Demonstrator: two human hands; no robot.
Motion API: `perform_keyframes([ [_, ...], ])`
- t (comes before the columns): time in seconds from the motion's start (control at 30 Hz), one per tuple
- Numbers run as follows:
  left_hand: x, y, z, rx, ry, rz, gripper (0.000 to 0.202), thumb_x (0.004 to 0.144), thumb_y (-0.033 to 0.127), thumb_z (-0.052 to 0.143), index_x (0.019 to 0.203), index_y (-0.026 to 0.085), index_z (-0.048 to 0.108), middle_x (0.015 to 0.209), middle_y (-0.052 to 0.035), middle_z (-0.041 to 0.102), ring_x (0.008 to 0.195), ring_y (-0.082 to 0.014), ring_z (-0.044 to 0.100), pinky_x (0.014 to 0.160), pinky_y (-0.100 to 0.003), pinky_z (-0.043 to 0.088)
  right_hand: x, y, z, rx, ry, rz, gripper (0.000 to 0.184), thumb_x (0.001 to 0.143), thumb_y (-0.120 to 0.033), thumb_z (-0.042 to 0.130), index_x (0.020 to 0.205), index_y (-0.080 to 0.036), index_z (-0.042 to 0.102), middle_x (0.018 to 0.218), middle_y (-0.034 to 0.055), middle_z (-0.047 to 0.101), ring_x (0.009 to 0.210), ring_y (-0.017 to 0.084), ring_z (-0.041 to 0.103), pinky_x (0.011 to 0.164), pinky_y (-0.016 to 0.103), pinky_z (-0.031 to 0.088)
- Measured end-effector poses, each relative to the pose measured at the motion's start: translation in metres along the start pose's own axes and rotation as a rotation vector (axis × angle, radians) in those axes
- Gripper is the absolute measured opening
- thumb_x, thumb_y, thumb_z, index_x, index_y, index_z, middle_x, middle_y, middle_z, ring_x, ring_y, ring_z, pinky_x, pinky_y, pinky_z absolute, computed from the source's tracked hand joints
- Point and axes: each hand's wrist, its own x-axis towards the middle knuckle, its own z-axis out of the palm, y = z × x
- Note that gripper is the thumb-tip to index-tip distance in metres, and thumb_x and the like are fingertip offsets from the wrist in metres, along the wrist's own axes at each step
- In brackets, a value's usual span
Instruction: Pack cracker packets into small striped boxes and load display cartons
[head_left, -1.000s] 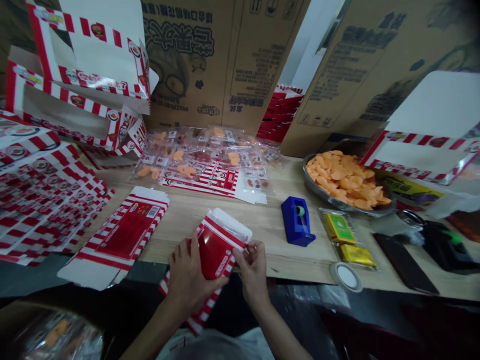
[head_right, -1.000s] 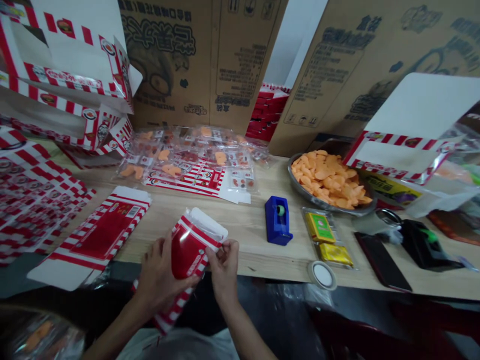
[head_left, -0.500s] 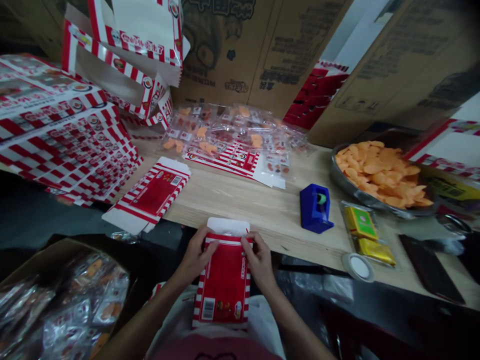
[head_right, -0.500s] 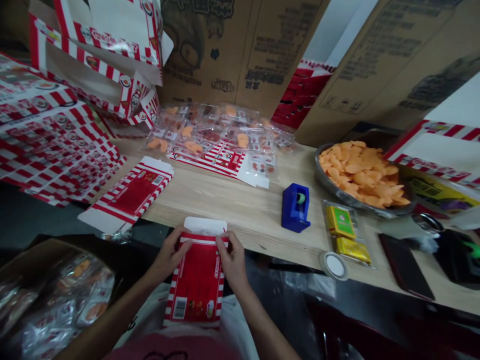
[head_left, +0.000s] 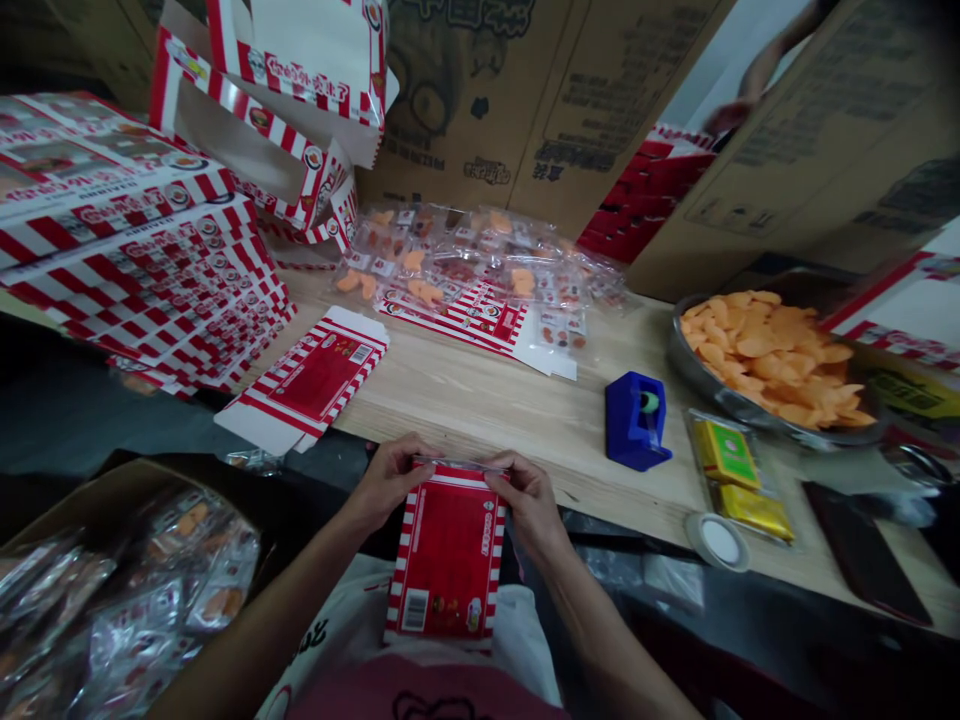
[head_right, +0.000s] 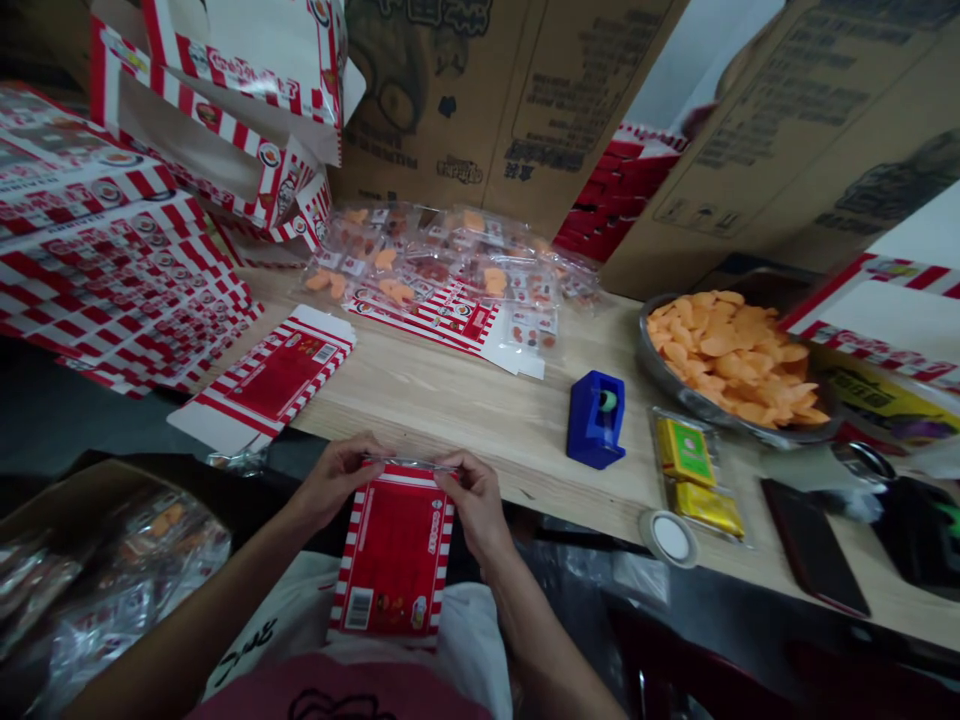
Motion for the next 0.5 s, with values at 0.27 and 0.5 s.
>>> perform_keyframes([
  [0.27, -0.007, 0.007, 0.002, 0.404, 0.025, 0.191, 0.016, 0.081, 0.026, 0.061, 0.079, 0.015, 0.072, 0.074, -0.0044, 0.061, 0.070, -0.0144, 0.055, 0.065, -0.026, 0.041, 0.000, -0.002, -0.006, -0.313, -0.104, -0.158, 0.021, 0.072, -0.040, 0.074, 0.071, -0.020, 0.067, 0.088, 0.0060, 0.072, 0.084, 0.020, 0.065, 0.078, 0.032, 0.049],
  [0.5, 0.009, 0.023, 0.003, 0.411, -0.048, 0.183, 0.014, 0.077, 0.024, 0.063, 0.075, 0.013, 0.072, 0.066, -0.0021, 0.061, 0.063, -0.0126, 0.054, 0.058, -0.023, 0.038, 0.004, -0.031, -0.004, -0.589, -0.093, -0.205, 0.019, 0.075, -0.035, 0.068, 0.068, -0.018, 0.062, 0.064, 0.0017, 0.064, 0.059, 0.014, 0.054, 0.054, 0.025, 0.041],
])
